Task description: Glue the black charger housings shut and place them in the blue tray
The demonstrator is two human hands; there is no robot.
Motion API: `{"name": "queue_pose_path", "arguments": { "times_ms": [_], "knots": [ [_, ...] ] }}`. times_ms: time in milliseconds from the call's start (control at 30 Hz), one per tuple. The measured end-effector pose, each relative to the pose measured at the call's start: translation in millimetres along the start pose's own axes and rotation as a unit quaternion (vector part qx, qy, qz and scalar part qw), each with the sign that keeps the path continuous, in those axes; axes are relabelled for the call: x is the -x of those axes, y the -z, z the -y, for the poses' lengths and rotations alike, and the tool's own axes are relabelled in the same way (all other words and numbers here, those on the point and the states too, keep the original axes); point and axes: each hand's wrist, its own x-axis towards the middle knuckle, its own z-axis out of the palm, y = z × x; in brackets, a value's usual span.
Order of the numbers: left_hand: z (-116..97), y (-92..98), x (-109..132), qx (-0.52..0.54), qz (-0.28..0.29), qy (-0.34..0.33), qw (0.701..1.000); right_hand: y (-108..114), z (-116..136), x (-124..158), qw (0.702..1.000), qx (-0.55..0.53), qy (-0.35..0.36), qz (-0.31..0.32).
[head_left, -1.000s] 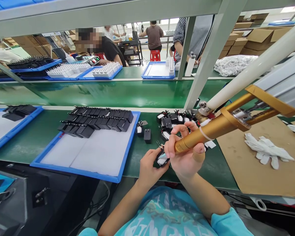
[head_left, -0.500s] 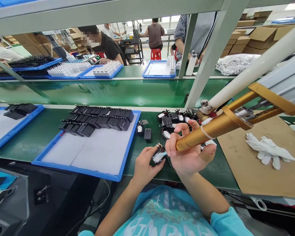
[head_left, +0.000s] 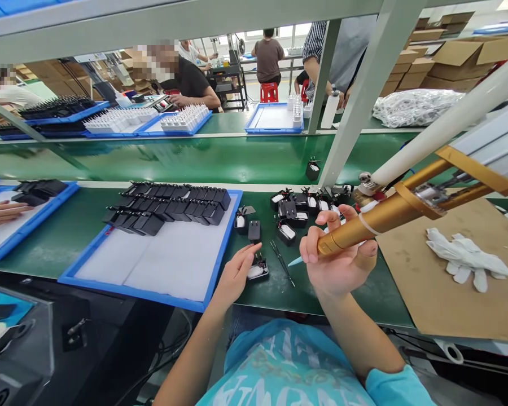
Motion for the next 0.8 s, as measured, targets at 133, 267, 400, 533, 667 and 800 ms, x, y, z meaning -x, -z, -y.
{"name": "queue_pose_path", "arguments": {
  "times_ms": [133,267,400,533,667,800],
  "knots": [
    [-8.1,-3.9,4.3,-0.087,-0.024,-0.080,0.993,3.3,0.1,0.7,1.000,0.000,0.001,0.009],
    [-10.4,-12.6,12.9,-0.166,-0.079,-0.172,0.968,7.4,1.1,0.6,1.000,0.002,0.000,0.008],
    [-4.4,-25.8,11.4,-0.163,-0.126,-0.181,0.962,9.1,2.4,-0.5,1.000,0.007,-0.002,0.007],
    [1.9,-26.5,7.0,-0.082,-0.097,-0.153,0.980,10.0,2.8,-1.4,1.000,0.011,0.000,0.005],
    [1.7,-15.6,5.8,-0.039,-0.008,-0.129,0.991,11.8,3.0,-2.1,1.000,0.010,0.005,0.006],
    [1.4,-13.1,7.2,-0.081,-0.004,-0.138,0.987,13.1,4.1,-2.5,1.000,0.019,0.001,0.003]
  ]
}}
